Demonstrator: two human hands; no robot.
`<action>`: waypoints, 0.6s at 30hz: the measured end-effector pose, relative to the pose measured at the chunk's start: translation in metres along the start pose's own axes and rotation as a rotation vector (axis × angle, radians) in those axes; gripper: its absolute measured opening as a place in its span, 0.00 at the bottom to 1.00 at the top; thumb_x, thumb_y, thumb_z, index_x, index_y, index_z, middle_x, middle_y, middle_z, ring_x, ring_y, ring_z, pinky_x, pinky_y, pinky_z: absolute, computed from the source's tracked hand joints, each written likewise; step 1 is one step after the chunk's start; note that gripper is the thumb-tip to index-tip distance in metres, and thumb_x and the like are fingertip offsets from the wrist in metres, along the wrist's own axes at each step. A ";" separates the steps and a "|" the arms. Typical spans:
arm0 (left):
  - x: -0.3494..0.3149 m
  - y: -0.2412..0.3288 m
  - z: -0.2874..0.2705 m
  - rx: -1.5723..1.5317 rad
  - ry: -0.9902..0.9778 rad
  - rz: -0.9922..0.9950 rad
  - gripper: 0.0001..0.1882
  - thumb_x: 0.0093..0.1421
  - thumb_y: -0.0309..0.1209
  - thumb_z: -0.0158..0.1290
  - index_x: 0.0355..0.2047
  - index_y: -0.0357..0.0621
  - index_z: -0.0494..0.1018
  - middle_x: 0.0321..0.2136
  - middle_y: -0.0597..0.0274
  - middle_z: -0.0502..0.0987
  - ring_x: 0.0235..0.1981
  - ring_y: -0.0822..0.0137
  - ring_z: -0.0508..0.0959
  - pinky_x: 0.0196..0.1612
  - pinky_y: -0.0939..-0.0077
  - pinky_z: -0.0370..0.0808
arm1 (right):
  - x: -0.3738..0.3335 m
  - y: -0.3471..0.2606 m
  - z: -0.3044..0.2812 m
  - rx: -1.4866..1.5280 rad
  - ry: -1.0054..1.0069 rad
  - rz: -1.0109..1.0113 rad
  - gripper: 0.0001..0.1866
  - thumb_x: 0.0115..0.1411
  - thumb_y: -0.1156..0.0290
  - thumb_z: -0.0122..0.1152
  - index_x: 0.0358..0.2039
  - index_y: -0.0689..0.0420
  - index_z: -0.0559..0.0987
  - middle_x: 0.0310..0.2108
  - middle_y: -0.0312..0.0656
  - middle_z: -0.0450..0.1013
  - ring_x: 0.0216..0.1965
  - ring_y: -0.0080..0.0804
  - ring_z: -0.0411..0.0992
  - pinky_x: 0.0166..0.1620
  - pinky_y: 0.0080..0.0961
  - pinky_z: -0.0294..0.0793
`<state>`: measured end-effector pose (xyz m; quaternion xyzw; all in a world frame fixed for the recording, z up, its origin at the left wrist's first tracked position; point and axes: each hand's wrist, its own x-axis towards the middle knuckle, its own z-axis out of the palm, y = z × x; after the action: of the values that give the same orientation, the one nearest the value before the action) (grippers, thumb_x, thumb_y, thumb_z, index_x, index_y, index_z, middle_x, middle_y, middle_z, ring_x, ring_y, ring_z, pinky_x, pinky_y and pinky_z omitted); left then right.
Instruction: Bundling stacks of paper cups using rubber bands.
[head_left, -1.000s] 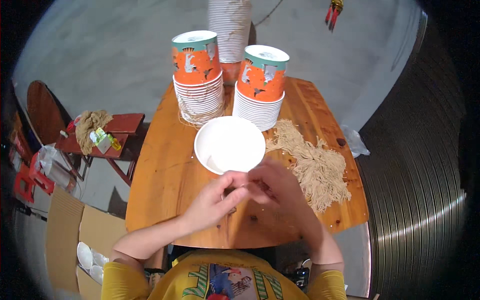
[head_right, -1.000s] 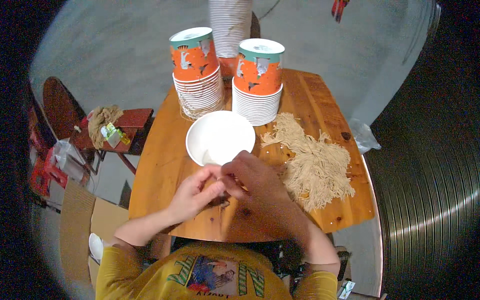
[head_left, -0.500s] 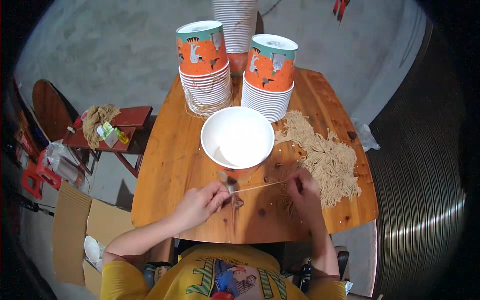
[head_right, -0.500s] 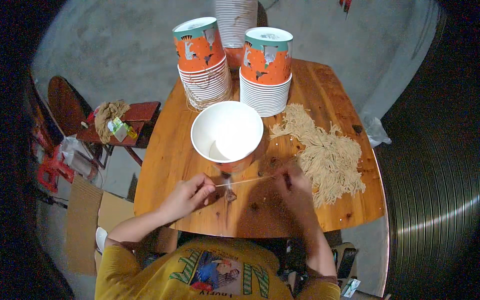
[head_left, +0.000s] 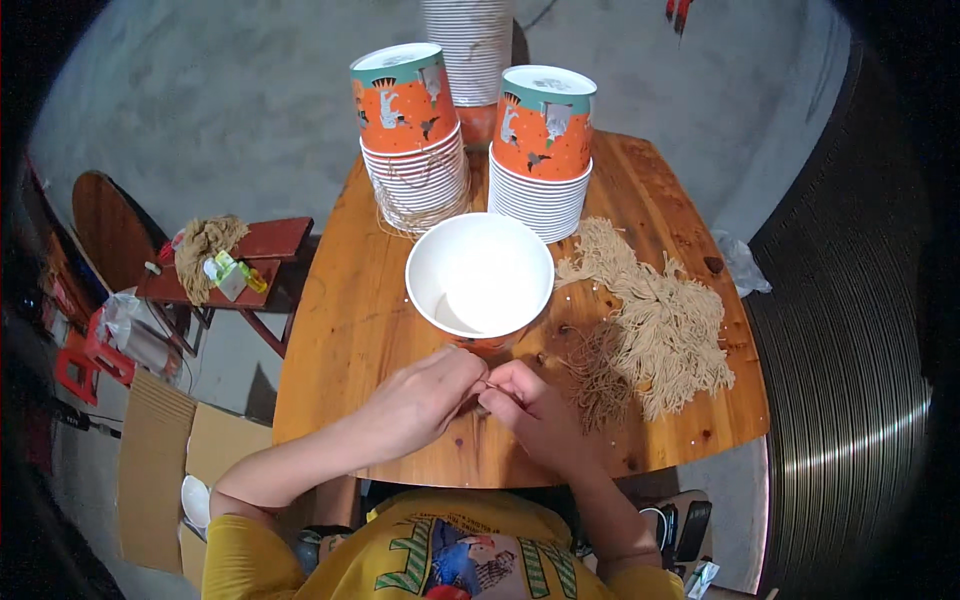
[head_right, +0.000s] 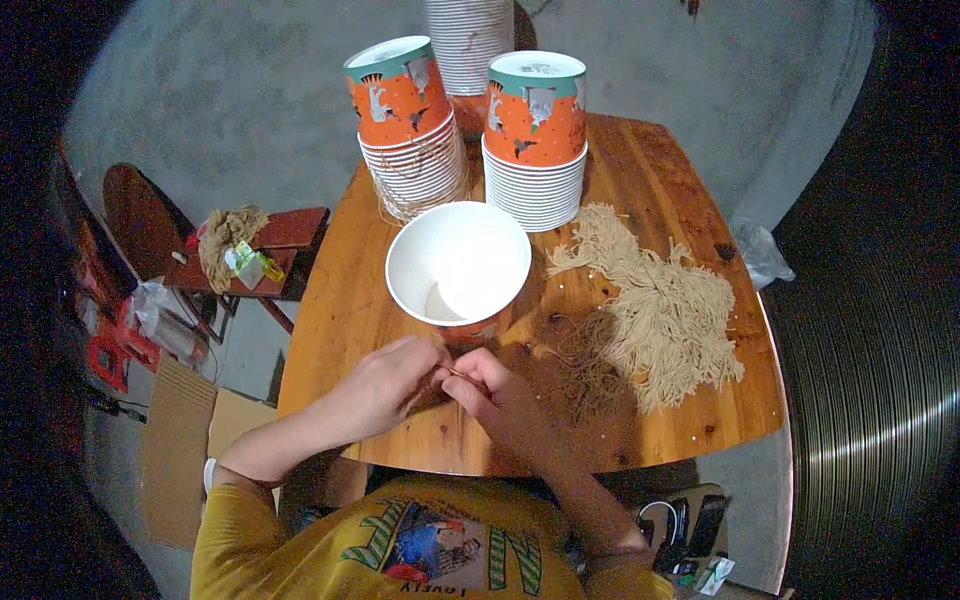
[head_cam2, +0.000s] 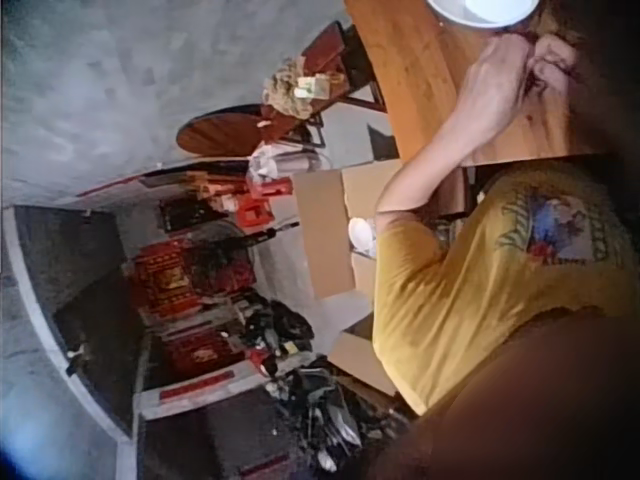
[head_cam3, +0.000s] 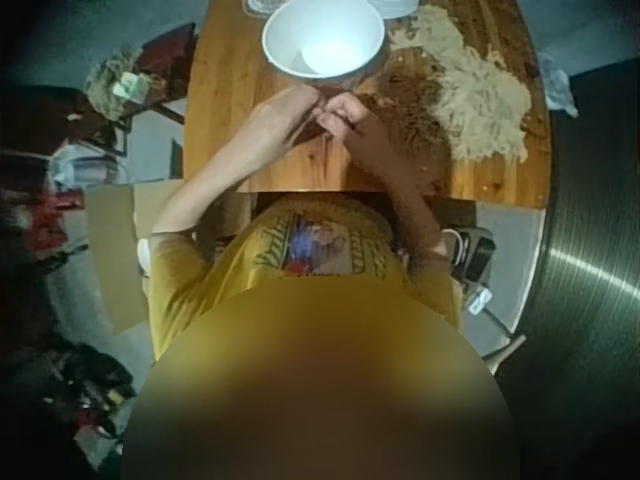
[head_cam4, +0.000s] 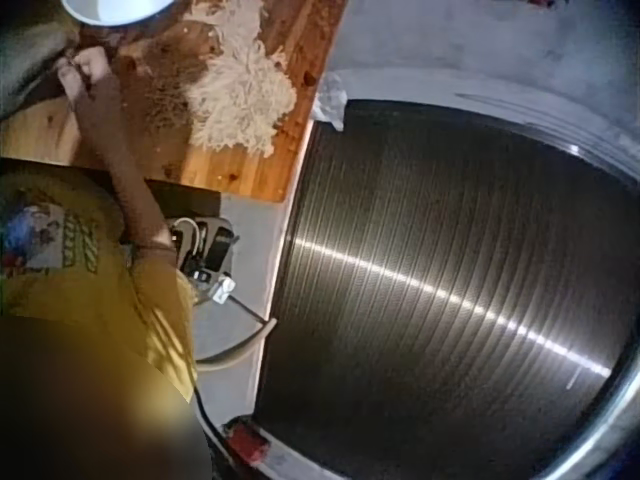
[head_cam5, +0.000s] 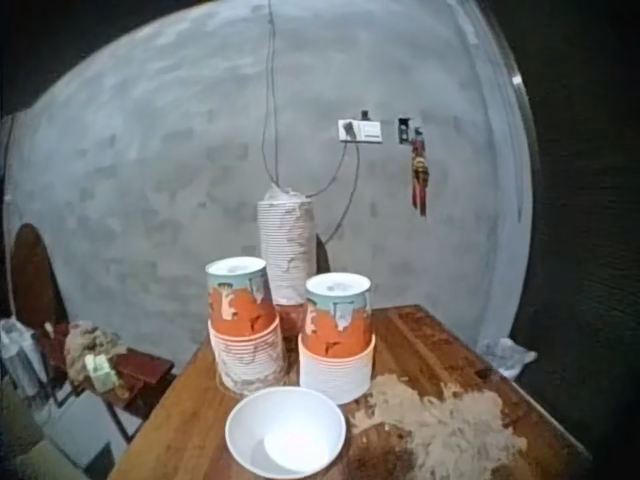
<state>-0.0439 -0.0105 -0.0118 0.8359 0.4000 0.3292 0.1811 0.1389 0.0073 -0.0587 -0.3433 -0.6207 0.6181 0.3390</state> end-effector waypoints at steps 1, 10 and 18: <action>0.000 -0.001 -0.002 0.019 -0.005 -0.002 0.06 0.59 0.27 0.51 0.31 0.40 0.66 0.26 0.51 0.70 0.31 0.50 0.74 0.32 0.60 0.71 | 0.000 0.002 -0.001 -0.036 0.044 -0.058 0.05 0.63 0.73 0.52 0.36 0.60 0.73 0.34 0.33 0.72 0.36 0.18 0.69 0.41 0.19 0.69; 0.017 -0.023 -0.013 0.348 0.119 0.076 0.10 0.53 0.26 0.57 0.35 0.41 0.69 0.33 0.56 0.70 0.38 0.53 0.71 0.42 0.63 0.69 | 0.004 0.015 0.007 -0.082 0.425 -0.166 0.03 0.59 0.75 0.56 0.30 0.59 0.73 0.24 0.30 0.68 0.25 0.16 0.66 0.30 0.18 0.67; 0.035 -0.038 -0.016 0.257 -0.015 0.078 0.14 0.53 0.24 0.53 0.42 0.43 0.72 0.31 0.58 0.69 0.38 0.57 0.71 0.46 0.65 0.63 | 0.017 -0.001 0.017 -0.578 0.558 -0.392 0.08 0.49 0.77 0.62 0.24 0.57 0.70 0.22 0.41 0.68 0.20 0.29 0.69 0.25 0.27 0.70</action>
<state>-0.0591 0.0407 -0.0076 0.8697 0.4047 0.2756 0.0626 0.1159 0.0125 -0.0575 -0.4534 -0.7061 0.2268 0.4943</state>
